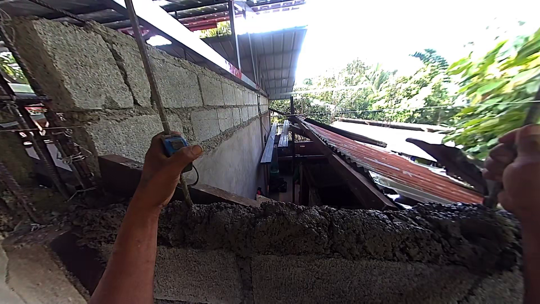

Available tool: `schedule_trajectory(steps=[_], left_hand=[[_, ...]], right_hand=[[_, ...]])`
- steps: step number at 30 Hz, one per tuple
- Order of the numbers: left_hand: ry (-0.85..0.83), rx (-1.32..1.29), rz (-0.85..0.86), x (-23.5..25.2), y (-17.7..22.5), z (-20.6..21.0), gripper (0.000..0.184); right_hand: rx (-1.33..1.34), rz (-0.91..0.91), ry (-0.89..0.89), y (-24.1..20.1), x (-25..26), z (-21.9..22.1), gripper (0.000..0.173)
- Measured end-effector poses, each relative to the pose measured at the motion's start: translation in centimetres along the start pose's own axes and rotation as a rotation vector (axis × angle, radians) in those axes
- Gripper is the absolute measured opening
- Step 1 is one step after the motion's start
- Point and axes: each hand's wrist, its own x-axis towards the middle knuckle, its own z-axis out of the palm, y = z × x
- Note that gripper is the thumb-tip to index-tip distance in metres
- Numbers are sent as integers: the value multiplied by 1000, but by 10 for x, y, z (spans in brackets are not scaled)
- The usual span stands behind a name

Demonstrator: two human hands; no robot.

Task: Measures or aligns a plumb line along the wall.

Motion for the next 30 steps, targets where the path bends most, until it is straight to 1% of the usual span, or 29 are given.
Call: schedule_trajectory(steps=[12,23,30], left_hand=[[-1,-7,3,-1,2,1,70],[-4,3,0,-1,1,0,70],[-2,-6,-7,-1,1,0,71]], right_hand=[[-5,0,5,-1,0,1,38],[1,2,15,7,2,-3,37],[-1,5,14,-2,0,1,37]])
